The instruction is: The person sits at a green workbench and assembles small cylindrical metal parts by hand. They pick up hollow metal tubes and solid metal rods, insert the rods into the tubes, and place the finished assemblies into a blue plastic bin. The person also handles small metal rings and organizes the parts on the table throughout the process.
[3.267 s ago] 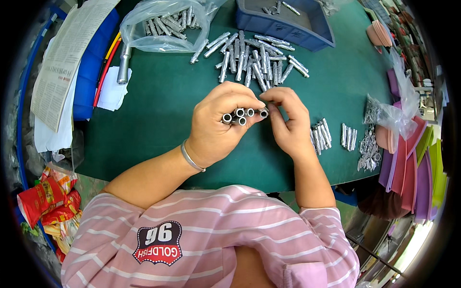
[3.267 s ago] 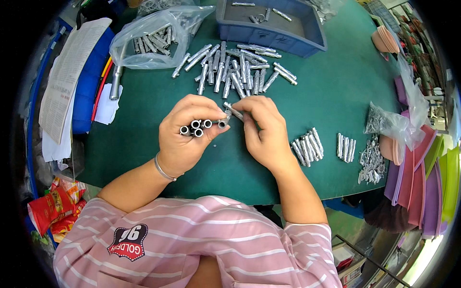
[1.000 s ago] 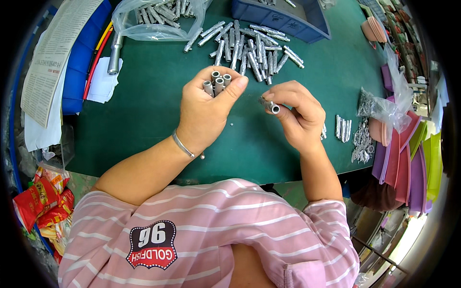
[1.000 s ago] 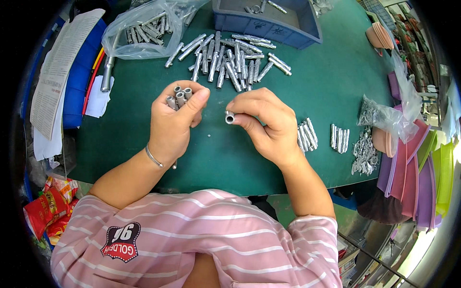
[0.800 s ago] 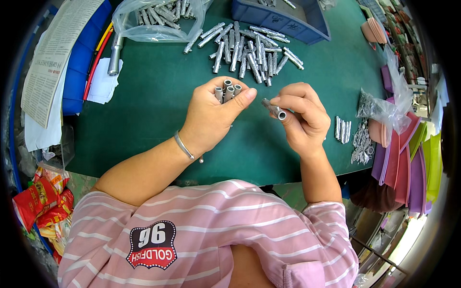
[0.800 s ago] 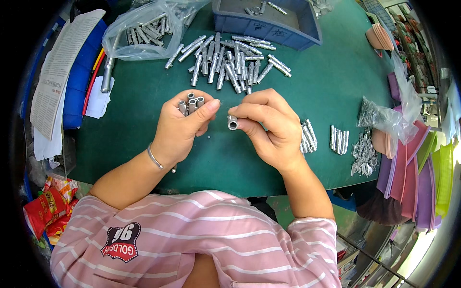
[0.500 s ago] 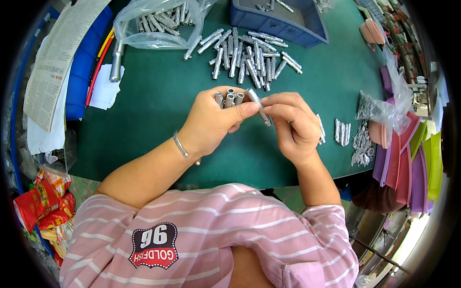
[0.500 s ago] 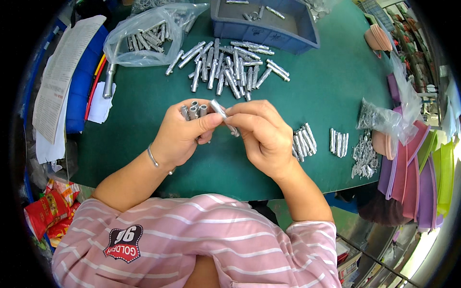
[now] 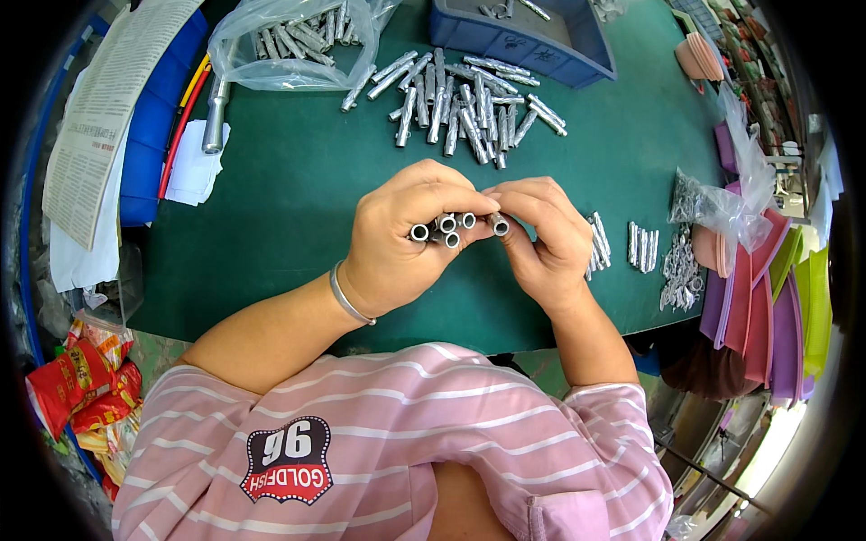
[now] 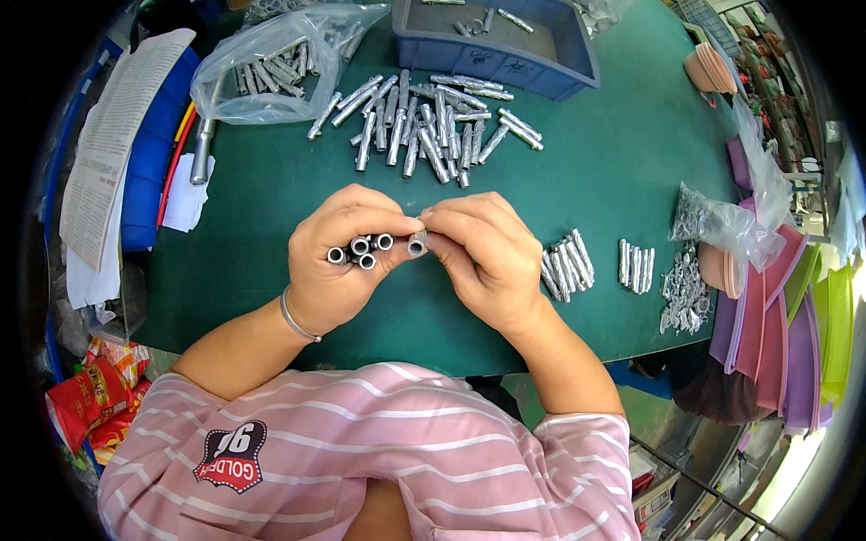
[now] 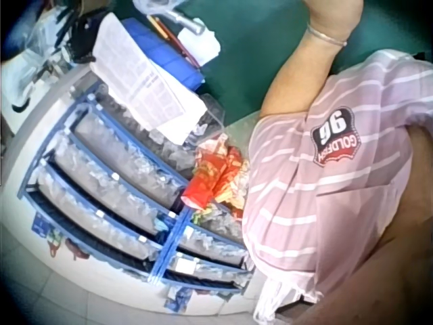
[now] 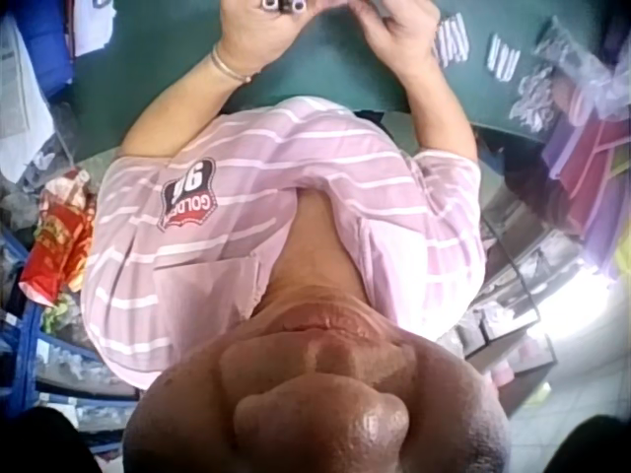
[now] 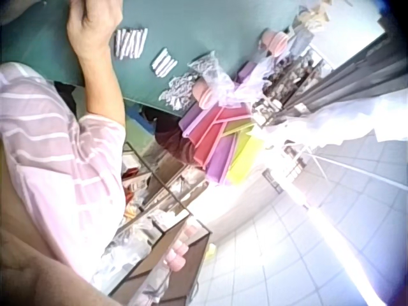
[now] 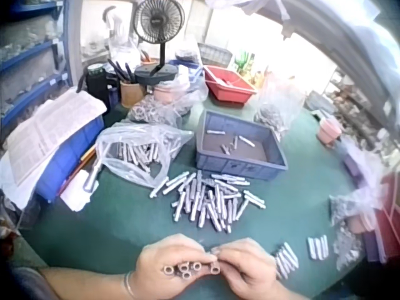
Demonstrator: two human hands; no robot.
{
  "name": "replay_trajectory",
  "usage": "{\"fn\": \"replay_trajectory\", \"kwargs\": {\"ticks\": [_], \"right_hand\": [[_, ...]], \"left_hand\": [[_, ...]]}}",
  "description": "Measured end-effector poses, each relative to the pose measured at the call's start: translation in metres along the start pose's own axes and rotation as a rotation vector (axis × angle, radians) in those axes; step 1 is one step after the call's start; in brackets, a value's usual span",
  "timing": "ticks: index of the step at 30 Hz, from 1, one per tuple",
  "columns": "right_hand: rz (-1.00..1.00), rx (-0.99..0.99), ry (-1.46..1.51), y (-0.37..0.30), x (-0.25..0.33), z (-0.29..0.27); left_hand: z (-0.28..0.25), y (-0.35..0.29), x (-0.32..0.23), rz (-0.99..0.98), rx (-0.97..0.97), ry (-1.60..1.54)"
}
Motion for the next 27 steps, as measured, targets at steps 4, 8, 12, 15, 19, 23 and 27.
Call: {"fn": "replay_trajectory", "kwargs": {"ticks": [4,8,12,15,19,23,27], "right_hand": [[-0.034,0.019,-0.029,0.004,0.006,0.000],[0.108,0.040,-0.086,0.013,-0.012,-0.005],[0.282,0.021,-0.231,0.034,-0.049,-0.015],[0.278,0.079,-0.354,0.044,-0.061,0.000],[0.427,0.316,-0.624,0.041,-0.078,0.026],[0.425,0.352,-0.608,0.037,-0.073,0.024],[0.401,0.216,-0.242,0.026,-0.062,0.012]], "left_hand": [[-0.002,0.000,-0.002,0.011,-0.008,0.024],[-0.008,-0.001,0.028,-0.312,-0.047,-0.131],[0.007,-0.007,0.069,-0.705,-0.061,-0.834],[0.012,-0.004,0.070,-0.760,-0.075,-1.099],[0.008,-0.015,0.082,-0.861,-0.145,-1.200],[0.011,-0.018,0.091,-0.834,-0.090,-1.194],[0.009,-0.022,0.086,-0.942,-0.172,-0.931]]}}
Point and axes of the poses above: each hand's wrist, its own y-axis towards the middle knuckle, its own z-axis out of the palm, x = y × z, the point moved 9 cm from there along y, towards the middle knuckle, and after that the axes turned 10 degrees about y, right-handed, at the moved point
